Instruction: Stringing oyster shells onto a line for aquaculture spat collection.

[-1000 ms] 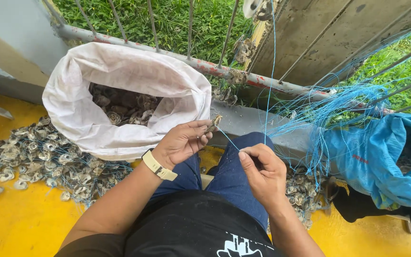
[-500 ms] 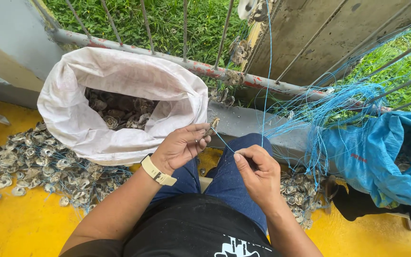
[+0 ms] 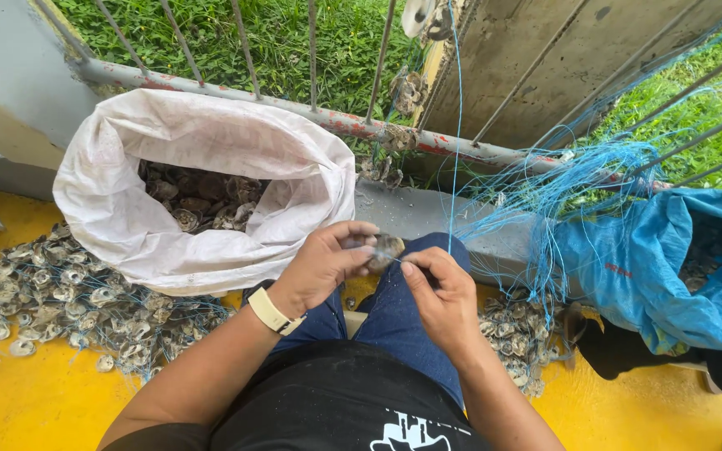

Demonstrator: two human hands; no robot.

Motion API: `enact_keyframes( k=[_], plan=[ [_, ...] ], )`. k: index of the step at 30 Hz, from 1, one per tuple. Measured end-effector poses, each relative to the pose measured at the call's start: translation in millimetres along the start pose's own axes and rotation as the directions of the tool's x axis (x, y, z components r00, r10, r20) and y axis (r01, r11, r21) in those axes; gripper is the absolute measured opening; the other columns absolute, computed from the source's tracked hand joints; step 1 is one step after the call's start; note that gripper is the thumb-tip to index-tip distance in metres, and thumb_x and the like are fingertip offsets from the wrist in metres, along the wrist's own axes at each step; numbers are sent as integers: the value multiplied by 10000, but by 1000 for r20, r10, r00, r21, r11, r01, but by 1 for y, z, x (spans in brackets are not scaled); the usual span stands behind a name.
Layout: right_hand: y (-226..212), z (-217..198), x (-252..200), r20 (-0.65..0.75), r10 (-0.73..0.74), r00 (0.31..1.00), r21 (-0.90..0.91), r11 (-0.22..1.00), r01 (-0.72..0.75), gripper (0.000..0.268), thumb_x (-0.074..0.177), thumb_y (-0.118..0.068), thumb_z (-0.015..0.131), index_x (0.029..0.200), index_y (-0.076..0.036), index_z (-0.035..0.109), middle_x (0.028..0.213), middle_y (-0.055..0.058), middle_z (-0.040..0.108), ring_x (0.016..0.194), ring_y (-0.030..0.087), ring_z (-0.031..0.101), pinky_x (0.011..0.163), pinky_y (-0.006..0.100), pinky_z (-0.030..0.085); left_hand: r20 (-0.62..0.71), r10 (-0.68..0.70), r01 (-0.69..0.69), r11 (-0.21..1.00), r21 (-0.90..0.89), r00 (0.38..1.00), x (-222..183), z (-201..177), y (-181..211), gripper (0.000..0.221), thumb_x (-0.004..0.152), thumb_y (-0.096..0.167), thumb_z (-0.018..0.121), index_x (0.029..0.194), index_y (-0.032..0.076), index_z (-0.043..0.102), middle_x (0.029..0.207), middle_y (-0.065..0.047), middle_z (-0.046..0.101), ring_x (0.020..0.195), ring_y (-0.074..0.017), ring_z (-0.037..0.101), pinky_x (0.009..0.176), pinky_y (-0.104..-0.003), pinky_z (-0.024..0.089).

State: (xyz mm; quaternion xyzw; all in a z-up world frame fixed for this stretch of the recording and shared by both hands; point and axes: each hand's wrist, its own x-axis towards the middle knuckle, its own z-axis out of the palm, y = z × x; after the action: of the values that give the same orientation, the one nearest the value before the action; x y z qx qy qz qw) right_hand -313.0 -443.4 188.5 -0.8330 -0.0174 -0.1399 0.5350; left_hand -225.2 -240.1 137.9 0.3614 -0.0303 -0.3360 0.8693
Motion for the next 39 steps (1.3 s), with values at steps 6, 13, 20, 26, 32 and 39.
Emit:
enact_keyframes(
  k=[6, 13, 20, 26, 32, 39],
  plan=[
    [24, 1, 8, 109, -64, 992, 216, 976, 39, 106, 1005, -92, 663, 1027, 3, 703, 961, 20, 622, 845, 97, 544, 734, 243, 444, 169, 368, -334, 451, 828, 914, -13, 40, 20, 400, 888, 59, 755, 1267, 7, 639, 1061, -72, 715, 961, -148, 689, 853, -272, 546],
    [35, 1, 14, 190, 58, 980, 462, 876, -141, 127, 1015, -103, 665, 1054, 7, 715, 991, 7, 646, 887, 92, 588, 788, 256, 497, 363, 323, -479, 445, 757, 874, -3, 38, 26, 235, 955, 86, 745, 1179, 18, 727, 1066, -75, 731, 973, -131, 700, 841, -269, 573],
    [24, 4, 17, 80, 96, 992, 376, 919, -120, 268, 1047, -147, 601, 1286, -31, 642, 1054, -15, 702, 998, 82, 631, 895, 238, 527, 218, 314, -346, 441, 828, 924, -5, 57, 34, 450, 882, 116, 744, 1277, 23, 551, 1010, -79, 768, 868, -113, 751, 726, -240, 588],
    [-12, 8, 27, 54, -163, 985, 22, 987, 162, 236, 908, -115, 784, 1131, -50, 744, 916, 52, 637, 804, 144, 589, 705, 287, 494, 341, 385, -431, 175, 885, 857, -8, 65, 39, 574, 860, 70, 725, 1346, 29, 423, 925, -150, 766, 775, -256, 758, 659, -333, 564],
    [-18, 8, 14, -97, -337, 936, -105, 939, 327, 121, 927, -35, 713, 1047, -39, 723, 972, 94, 611, 874, 158, 611, 732, 282, 505, 386, 351, -481, 246, 841, 853, 1, 59, 29, 518, 889, 62, 694, 1322, 34, 412, 922, -151, 747, 854, -286, 770, 732, -359, 601],
    [21, -44, -57, -11, -57, 998, 622, 781, 52, 128, 1036, -58, 565, 1110, 6, 647, 912, 77, 681, 786, 151, 627, 708, 286, 526, 593, 393, -602, -118, 790, 702, 56, 31, 31, 157, 922, 69, 674, 1075, 71, 643, 985, -132, 697, 920, -337, 702, 811, -404, 557]
  ],
)
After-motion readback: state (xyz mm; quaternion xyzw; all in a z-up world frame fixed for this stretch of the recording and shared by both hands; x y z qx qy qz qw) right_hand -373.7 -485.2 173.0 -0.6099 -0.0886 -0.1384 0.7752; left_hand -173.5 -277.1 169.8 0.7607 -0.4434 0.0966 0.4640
